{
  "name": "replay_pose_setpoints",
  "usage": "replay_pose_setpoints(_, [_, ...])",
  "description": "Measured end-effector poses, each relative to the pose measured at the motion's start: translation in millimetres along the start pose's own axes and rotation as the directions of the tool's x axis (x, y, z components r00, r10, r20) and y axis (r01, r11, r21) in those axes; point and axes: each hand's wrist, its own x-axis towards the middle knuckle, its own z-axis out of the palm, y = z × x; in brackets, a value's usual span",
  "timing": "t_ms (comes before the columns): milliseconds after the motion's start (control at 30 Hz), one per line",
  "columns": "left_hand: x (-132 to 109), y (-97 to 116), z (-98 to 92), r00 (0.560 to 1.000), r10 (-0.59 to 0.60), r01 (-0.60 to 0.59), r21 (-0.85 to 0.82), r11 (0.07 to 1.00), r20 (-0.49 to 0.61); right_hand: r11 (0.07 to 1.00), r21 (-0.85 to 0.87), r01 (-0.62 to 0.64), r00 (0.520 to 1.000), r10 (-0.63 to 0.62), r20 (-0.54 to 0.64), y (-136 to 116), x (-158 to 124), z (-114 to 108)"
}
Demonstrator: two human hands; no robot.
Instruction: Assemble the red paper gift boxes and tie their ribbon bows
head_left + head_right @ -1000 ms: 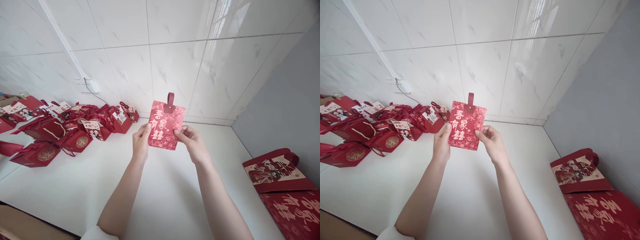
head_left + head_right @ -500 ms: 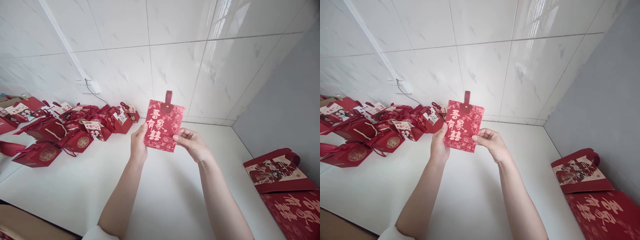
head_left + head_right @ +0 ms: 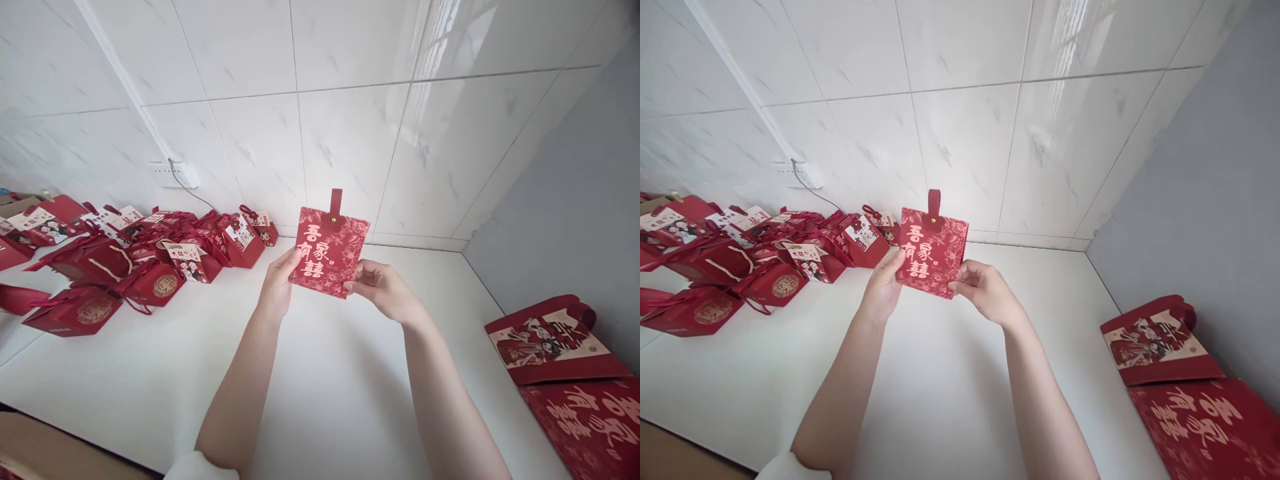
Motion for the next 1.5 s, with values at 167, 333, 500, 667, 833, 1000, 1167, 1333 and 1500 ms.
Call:
replay_pose_setpoints(167, [10, -1, -38.1, 0.995, -0.07, 0.018, 0.54, 0.842, 0.075, 0.78, -0.605, -0.161, 0.984, 0.079, -0.16, 23, 6, -8])
replay_pose_setpoints(333, [8, 0, -74.2, 0.95, -0.296, 0.245, 0.821, 0.516, -0.098, 0.615, -0.741, -0.27, 0.939, 0.34, -0.059, 27, -7, -21])
replay_pose_setpoints(500, [-1, 9, -81.4, 0.929, -0.326, 0.34, 0.753, 0.564, -0.175, 0.645, -0.711, -0.28, 0.947, 0.307, -0.095, 22, -13, -24])
replay_pose_setpoints(667, [-3, 6, -63.4, 0.986, -0.166, 0.137, 0.714, 0.686, -0.029, 0.786, -0.618, -0.033, 0.996, -0.023, -0.081, 24, -3, -3])
replay_pose_setpoints(833, [-7, 2, -31.4, 0.97, -0.086, -0.115, 0.739, 0.663, 0.229, 0.846, -0.529, 0.062, 0.996, -0.082, -0.015, 23, 4, 14])
replay_pose_setpoints(1000, [-11, 7, -15.3, 0.933, -0.195, -0.18, 0.863, 0.472, 0.301, 0.864, -0.49, 0.117, 0.993, -0.11, 0.042, 14, 1, 15])
replay_pose_setpoints(1167, [-8, 7, -17.3, 0.931, -0.191, -0.226, 0.901, 0.371, 0.312, 0.843, -0.508, 0.176, 0.984, -0.149, 0.094, 11, 0, 16])
replay_pose_setpoints(1333, [-6, 4, -18.2, 0.929, -0.156, -0.262, 0.893, 0.365, 0.336, 0.821, -0.55, 0.154, 0.988, -0.134, 0.078, 15, 3, 17])
replay_pose_setpoints(1500, [-3, 0, -20.1, 0.932, -0.153, -0.243, 0.879, 0.411, 0.329, 0.788, -0.593, 0.166, 0.986, -0.138, 0.092, 18, 4, 16])
